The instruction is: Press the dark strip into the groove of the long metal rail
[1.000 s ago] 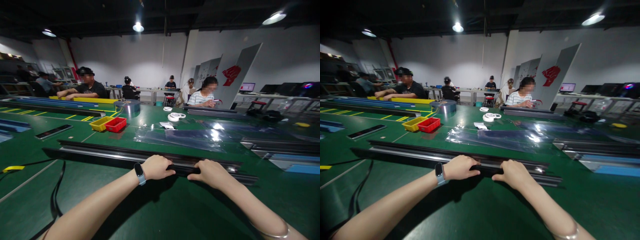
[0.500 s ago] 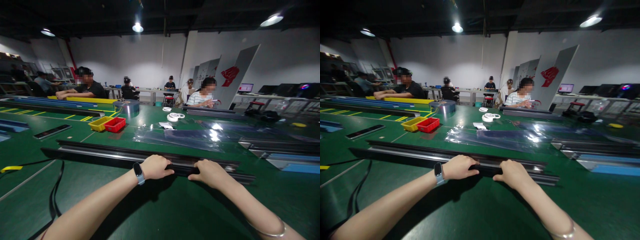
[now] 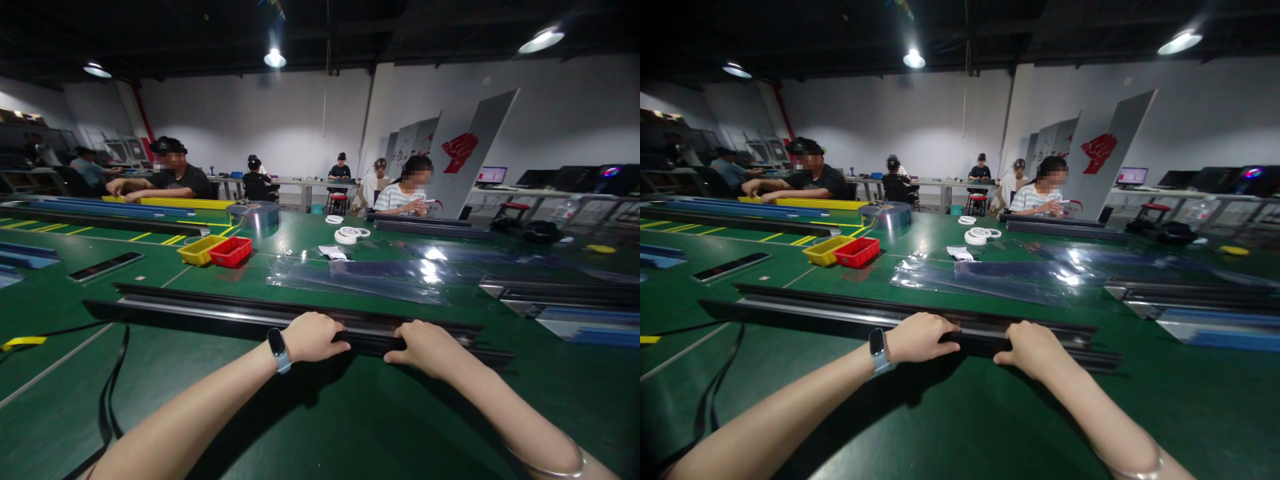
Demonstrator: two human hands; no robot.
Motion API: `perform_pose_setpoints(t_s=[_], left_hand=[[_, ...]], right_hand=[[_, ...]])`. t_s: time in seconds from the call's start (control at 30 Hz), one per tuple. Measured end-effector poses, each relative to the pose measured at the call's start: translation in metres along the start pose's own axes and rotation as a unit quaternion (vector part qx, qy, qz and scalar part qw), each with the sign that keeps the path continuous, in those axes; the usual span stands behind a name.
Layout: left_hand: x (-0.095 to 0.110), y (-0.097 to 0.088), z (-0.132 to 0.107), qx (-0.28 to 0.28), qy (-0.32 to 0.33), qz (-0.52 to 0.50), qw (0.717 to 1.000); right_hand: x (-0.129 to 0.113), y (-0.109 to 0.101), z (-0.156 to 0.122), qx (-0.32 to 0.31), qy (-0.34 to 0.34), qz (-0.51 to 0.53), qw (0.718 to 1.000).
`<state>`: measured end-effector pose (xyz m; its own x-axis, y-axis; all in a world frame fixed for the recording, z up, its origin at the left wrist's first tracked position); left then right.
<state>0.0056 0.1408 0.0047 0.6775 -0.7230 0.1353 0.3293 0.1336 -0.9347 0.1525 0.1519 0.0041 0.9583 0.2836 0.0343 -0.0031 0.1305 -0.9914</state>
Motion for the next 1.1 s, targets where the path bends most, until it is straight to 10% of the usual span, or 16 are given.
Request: perform_pose_setpoints(t_s=[1.1], left_hand=[[0.001,0.000,0.000,0.006,0.021,0.004,1.000]], right_hand=[[0.016,0.006,-0.001,-0.055,0.017,-0.005,0.998]])
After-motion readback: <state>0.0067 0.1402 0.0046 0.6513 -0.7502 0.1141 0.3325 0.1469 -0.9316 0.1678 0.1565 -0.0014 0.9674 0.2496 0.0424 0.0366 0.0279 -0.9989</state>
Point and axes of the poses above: each hand's wrist, its own z-axis towards the middle knuckle, its own y-axis out of the palm, x = y × z, the point moved 9 cm from there along z, towards the middle knuckle, and after that the axes turned 11 degrees about x, right-handed, at the moved point
